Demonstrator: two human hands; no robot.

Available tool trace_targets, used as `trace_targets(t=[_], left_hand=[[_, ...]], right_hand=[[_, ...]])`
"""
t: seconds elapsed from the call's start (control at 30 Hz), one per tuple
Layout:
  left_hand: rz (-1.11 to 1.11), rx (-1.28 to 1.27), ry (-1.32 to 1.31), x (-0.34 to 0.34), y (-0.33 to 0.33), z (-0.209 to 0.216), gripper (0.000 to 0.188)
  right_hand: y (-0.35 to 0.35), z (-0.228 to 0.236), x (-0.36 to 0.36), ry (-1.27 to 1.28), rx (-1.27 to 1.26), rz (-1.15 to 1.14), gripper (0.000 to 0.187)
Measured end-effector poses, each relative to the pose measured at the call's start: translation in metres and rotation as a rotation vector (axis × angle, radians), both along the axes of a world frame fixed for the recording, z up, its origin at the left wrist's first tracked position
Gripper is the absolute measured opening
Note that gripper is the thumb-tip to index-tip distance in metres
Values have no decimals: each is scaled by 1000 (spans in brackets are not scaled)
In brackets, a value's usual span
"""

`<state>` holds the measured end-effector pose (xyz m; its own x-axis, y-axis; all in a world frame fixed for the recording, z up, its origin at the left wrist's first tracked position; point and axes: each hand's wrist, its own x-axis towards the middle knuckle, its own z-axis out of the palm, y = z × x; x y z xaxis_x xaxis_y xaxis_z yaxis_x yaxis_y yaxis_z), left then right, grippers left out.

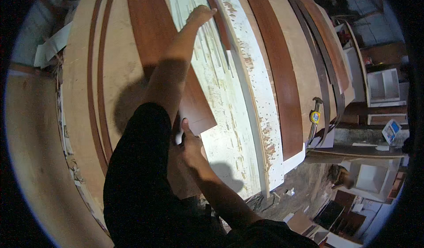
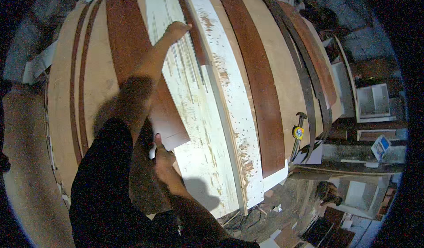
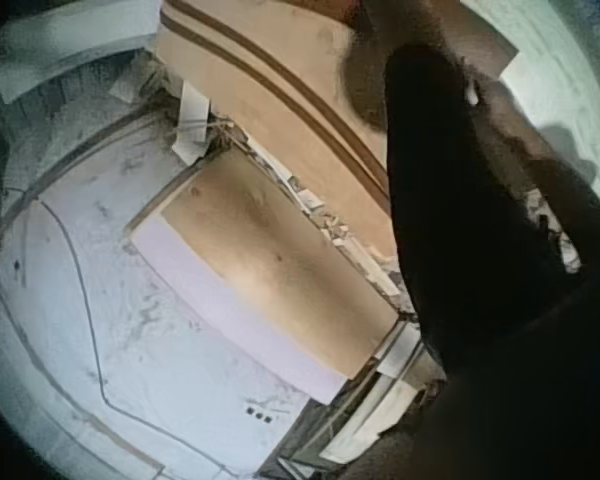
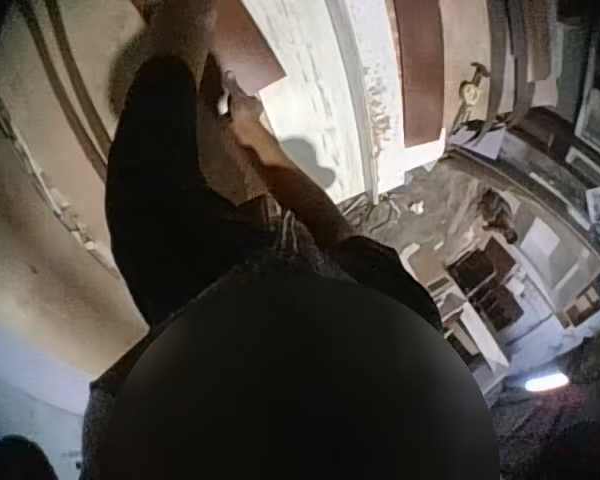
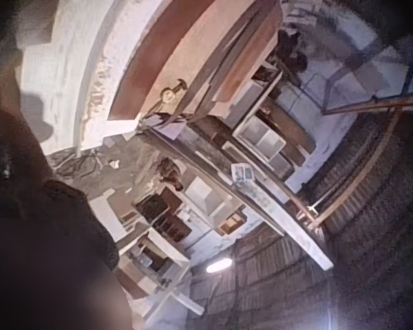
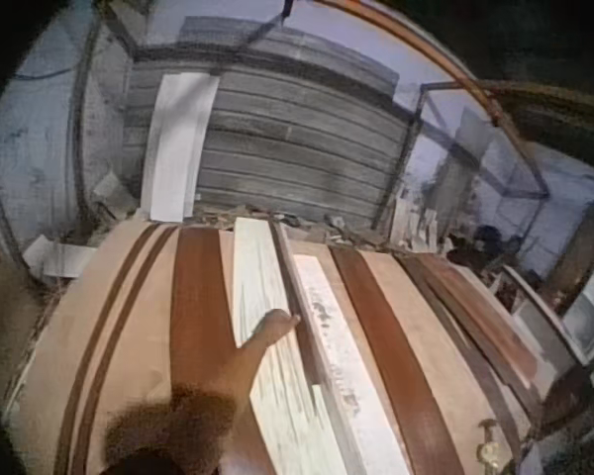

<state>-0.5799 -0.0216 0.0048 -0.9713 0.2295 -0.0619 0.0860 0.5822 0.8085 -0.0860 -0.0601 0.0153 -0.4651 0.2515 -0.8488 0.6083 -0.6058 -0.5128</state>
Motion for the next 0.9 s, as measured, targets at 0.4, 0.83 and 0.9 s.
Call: trace_targets(t=[0.4,0.83,0.9], left_hand=[[355,419,-230,-82,28,12,73],[66,-264,845,-47,-241,226,40],[288,34,469,-4,-302,257,36]], right_hand=[[-6,-35,20,108,-60,-131,71],[6,4,19,157,346,325,82],[11,28,31,431,356,402,69]])
